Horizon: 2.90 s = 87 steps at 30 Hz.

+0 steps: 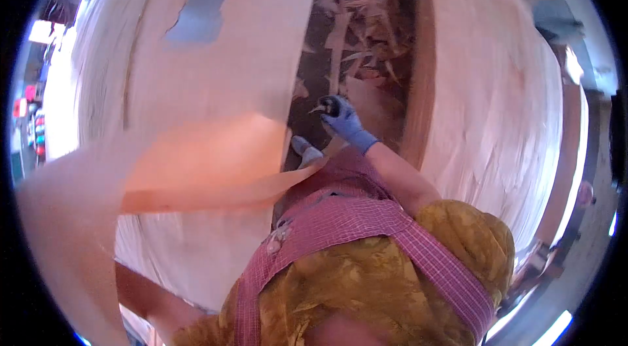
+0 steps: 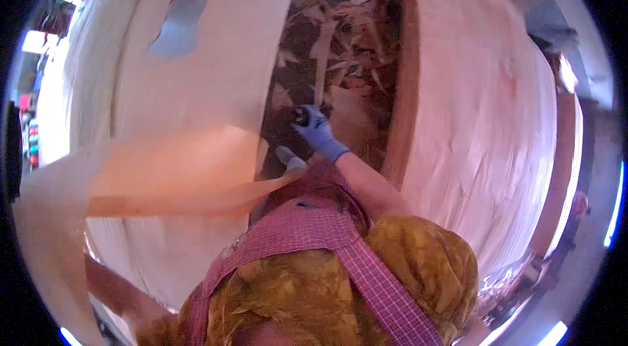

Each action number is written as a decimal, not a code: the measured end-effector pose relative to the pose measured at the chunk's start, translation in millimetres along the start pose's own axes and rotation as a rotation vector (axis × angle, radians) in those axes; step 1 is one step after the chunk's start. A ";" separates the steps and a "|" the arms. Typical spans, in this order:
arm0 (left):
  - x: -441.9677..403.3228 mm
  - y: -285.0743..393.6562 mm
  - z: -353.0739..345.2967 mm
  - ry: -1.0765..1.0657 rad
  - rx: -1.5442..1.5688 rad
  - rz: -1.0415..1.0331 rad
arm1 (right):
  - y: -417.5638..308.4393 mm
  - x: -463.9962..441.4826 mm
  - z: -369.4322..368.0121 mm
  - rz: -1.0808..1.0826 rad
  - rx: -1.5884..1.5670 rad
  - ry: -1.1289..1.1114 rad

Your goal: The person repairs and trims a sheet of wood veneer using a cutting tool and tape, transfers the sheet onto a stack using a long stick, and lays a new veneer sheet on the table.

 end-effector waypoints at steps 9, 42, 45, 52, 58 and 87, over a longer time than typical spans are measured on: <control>2.6 65.9 5.1 0.195 0.120 -0.029 | 22.5 -28.2 -63.2 -0.027 0.016 -0.448; -6.9 36.7 1.8 0.552 0.741 -0.408 | -311.2 -509.8 15.7 0.961 1.002 -0.500; -31.1 -1.3 -13.5 0.689 0.850 -0.305 | -339.8 -545.6 -61.9 1.142 0.959 -0.515; -50.6 -28.1 10.8 0.946 0.843 -0.209 | -350.3 -622.4 -267.8 0.951 1.201 -0.721; -54.6 -27.4 13.0 1.020 0.787 -0.114 | -300.9 -651.2 -380.8 0.985 1.090 -0.798; -61.2 87.6 -90.2 0.882 0.678 0.056 | -182.3 -667.0 -97.3 1.014 1.040 -0.979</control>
Point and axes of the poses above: each hand's wrist, its own x-axis away from the middle knuckle, its own z-axis out of the back of the hand, y = z × x, the point moved 3 cm from there along -x, towards the middle knuckle, and after that the axes turned 5 degrees about -x, right-handed, at the moved point
